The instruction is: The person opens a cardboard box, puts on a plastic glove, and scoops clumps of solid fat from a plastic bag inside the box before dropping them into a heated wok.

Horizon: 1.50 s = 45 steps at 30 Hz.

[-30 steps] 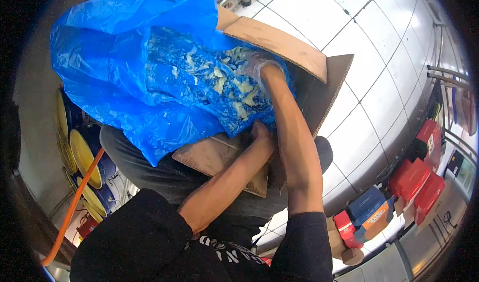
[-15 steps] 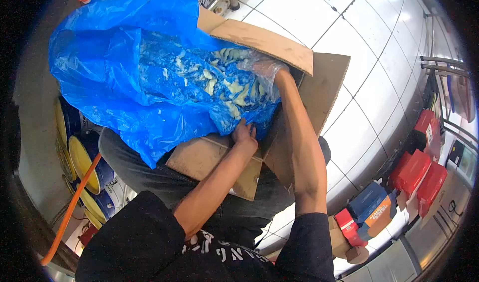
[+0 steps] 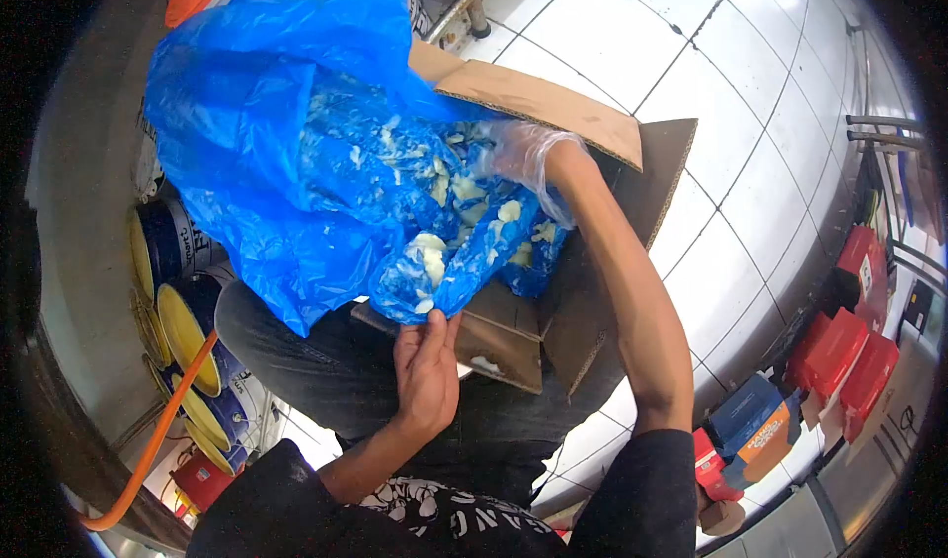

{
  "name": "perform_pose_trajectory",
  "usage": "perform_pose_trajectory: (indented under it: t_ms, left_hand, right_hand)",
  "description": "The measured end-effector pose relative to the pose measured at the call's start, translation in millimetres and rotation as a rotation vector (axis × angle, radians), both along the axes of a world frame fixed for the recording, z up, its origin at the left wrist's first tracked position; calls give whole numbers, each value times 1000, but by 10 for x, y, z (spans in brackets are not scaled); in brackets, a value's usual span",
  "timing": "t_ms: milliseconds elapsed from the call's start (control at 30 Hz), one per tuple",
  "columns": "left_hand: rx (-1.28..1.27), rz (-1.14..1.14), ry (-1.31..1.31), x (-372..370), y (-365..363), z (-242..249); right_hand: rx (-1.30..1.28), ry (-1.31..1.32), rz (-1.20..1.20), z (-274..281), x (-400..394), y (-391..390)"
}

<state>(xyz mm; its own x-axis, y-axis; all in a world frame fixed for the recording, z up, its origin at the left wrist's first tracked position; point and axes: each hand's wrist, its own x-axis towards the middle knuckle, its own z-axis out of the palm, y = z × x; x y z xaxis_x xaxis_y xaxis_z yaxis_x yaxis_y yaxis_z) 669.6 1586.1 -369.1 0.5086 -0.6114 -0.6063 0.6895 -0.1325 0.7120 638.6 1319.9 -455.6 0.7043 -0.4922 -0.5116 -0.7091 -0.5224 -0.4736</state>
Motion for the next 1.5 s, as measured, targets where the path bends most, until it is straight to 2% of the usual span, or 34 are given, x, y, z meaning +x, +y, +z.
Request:
perform_pose_trajectory:
  t_ms: [33,67,133,200,233,267,333,367,433,500,533,567,700,833,900,933,1000,1067,1233,1500]
  left_hand:
    - [-43,-16,-60,45,3,77]
    - [-93,-33,-118,126,-18,149]
    - [-180,-25,-155,344,-64,275]
    - [-315,-33,-98,502,-122,374]
    - [-337,-33,-128,527,-180,411]
    - [-336,-41,-121,548,-280,490]
    - [-440,-35,-192,594,-524,691]
    - [-512,-15,-216,650,-625,753]
    - [-655,-2,-233,785,-784,909]
    - [-725,-11,-272,918,-888,1084]
    - [-732,-14,-321,950,-936,1148]
    - [-657,85,-365,934,-974,1206]
    - [-624,-108,-348,974,-791,1050]
    - [-555,-83,-323,842,-744,842]
    - [-562,-105,-317,805,-694,780]
    - [-572,-106,-322,799,-662,760]
    - [-555,-87,-333,767,-589,751]
    - [-557,-60,-294,758,-637,761]
    - [-557,-75,-239,949,-1042,875]
    - [-565,-45,-168,1438,-1300,928]
  right_hand:
    - [116,123,112,91,39,36]
    - [116,123,114,291,96,68]
    - [178,511,208,671,164,220]
    - [222,486,234,720,37,302]
    - [281,350,215,822,-66,325]
    - [285,355,206,875,-147,284]
    - [195,164,214,965,-344,243]
    - [101,68,42,1361,-367,305]
    - [-144,-198,-105,1292,-471,362]
    - [-172,-314,-207,1242,-537,374]
    - [-167,-360,-252,1232,-568,369]
    - [-151,-403,-301,1243,-620,390]
    - [-30,-610,-493,1413,-848,637]
    - [226,-773,-651,1532,-1050,1095]
    - [248,-649,-521,1316,-1070,1325]
    - [88,-536,-330,1087,-1059,1410]
    - [162,-122,-287,793,-742,1559]
    - [137,111,-255,412,-432,1538]
    - [12,334,-305,-409,-102,1126]
    - [-2,464,-403,-682,-214,905]
